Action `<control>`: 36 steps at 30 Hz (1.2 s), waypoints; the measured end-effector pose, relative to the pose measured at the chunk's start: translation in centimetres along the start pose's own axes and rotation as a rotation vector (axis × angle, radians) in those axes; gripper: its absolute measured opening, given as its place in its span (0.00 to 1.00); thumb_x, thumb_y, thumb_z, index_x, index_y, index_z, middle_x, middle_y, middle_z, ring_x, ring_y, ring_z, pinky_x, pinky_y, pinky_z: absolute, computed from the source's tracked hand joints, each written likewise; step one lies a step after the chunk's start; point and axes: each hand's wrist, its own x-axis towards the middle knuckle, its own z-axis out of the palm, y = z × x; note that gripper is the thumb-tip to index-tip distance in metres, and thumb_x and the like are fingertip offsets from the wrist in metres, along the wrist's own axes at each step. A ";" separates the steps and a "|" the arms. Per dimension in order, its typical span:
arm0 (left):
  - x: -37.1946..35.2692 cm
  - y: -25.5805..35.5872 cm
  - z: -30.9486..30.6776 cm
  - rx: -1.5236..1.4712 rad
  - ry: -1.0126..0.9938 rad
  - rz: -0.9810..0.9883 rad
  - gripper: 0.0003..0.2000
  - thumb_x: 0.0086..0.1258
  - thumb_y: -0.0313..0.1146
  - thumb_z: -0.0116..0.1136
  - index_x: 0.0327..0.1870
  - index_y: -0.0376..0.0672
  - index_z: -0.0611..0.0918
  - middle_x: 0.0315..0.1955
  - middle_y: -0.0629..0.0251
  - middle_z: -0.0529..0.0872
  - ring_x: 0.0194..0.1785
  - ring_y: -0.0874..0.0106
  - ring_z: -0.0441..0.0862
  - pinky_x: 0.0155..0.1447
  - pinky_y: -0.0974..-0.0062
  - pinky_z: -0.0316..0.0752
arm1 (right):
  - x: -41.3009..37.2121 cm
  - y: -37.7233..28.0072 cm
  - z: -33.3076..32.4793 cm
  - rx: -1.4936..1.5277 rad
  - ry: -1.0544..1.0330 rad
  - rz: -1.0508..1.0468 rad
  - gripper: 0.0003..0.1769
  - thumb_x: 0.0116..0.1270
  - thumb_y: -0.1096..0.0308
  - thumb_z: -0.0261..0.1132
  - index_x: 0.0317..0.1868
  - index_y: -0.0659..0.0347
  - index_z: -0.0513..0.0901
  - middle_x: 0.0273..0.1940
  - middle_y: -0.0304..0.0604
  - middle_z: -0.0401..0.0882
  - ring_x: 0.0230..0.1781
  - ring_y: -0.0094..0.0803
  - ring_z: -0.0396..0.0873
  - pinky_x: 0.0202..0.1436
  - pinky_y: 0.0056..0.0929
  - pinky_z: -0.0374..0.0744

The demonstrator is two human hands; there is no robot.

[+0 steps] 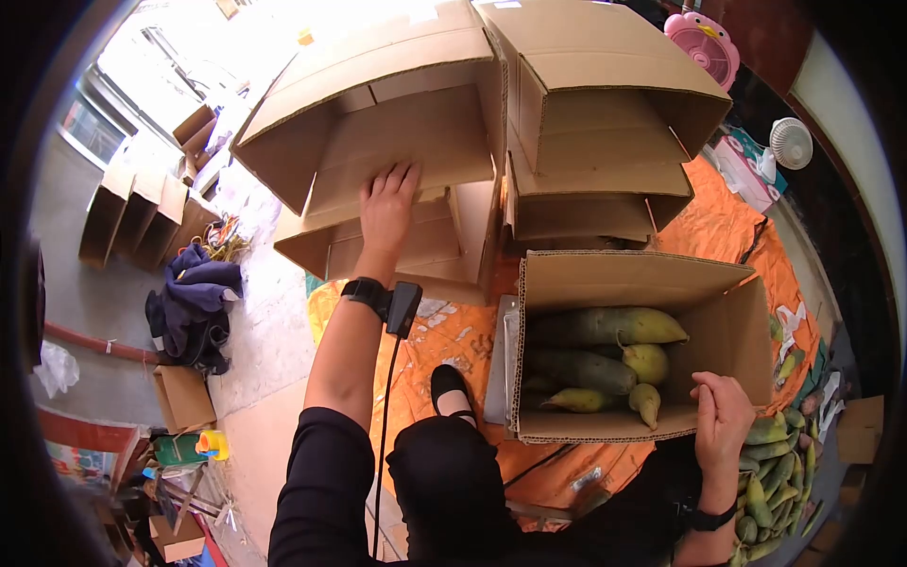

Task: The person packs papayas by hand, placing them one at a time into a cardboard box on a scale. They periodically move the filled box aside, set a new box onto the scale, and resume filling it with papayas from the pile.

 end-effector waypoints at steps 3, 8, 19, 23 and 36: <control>0.5 0.7 1.4 -0.015 -0.015 -0.021 0.20 0.62 0.28 0.49 0.57 0.48 0.76 0.57 0.65 0.77 0.63 0.65 0.70 0.66 0.57 0.60 | 0.1 -0.3 0.2 -0.009 0.050 -0.016 0.08 0.65 0.74 0.56 0.38 0.67 0.80 0.25 0.44 0.77 0.28 0.35 0.77 0.34 0.29 0.73; 0.0 1.6 -1.0 0.031 -0.028 0.045 0.20 0.62 0.29 0.53 0.57 0.48 0.76 0.57 0.61 0.75 0.65 0.62 0.68 0.69 0.51 0.56 | 0.0 -0.3 0.0 -0.004 0.048 -0.033 0.07 0.65 0.74 0.56 0.38 0.66 0.80 0.25 0.44 0.76 0.28 0.36 0.76 0.33 0.30 0.72; -3.7 14.0 -17.2 -1.495 -0.859 -0.701 0.36 0.69 0.41 0.59 0.72 0.36 0.56 0.63 0.55 0.72 0.64 0.64 0.71 0.63 0.68 0.68 | -0.4 -0.2 -0.5 0.161 0.082 0.004 0.04 0.62 0.76 0.61 0.37 0.63 0.82 0.29 0.43 0.79 0.28 0.32 0.77 0.34 0.24 0.73; -4.4 17.8 -16.9 -1.413 -0.740 -0.403 0.35 0.69 0.42 0.58 0.72 0.38 0.57 0.62 0.52 0.72 0.62 0.66 0.73 0.57 0.72 0.73 | 0.6 2.5 -2.5 0.230 0.164 0.032 0.05 0.63 0.74 0.62 0.39 0.64 0.81 0.33 0.40 0.80 0.32 0.27 0.77 0.36 0.25 0.74; -2.1 16.4 -18.8 -0.505 -1.188 -0.315 0.20 0.66 0.43 0.51 0.32 0.31 0.83 0.23 0.50 0.85 0.27 0.61 0.85 0.33 0.67 0.80 | 7.0 13.0 -6.2 -0.138 -0.297 0.328 0.26 0.56 0.53 0.63 0.30 0.76 0.80 0.28 0.65 0.79 0.33 0.52 0.81 0.39 0.42 0.77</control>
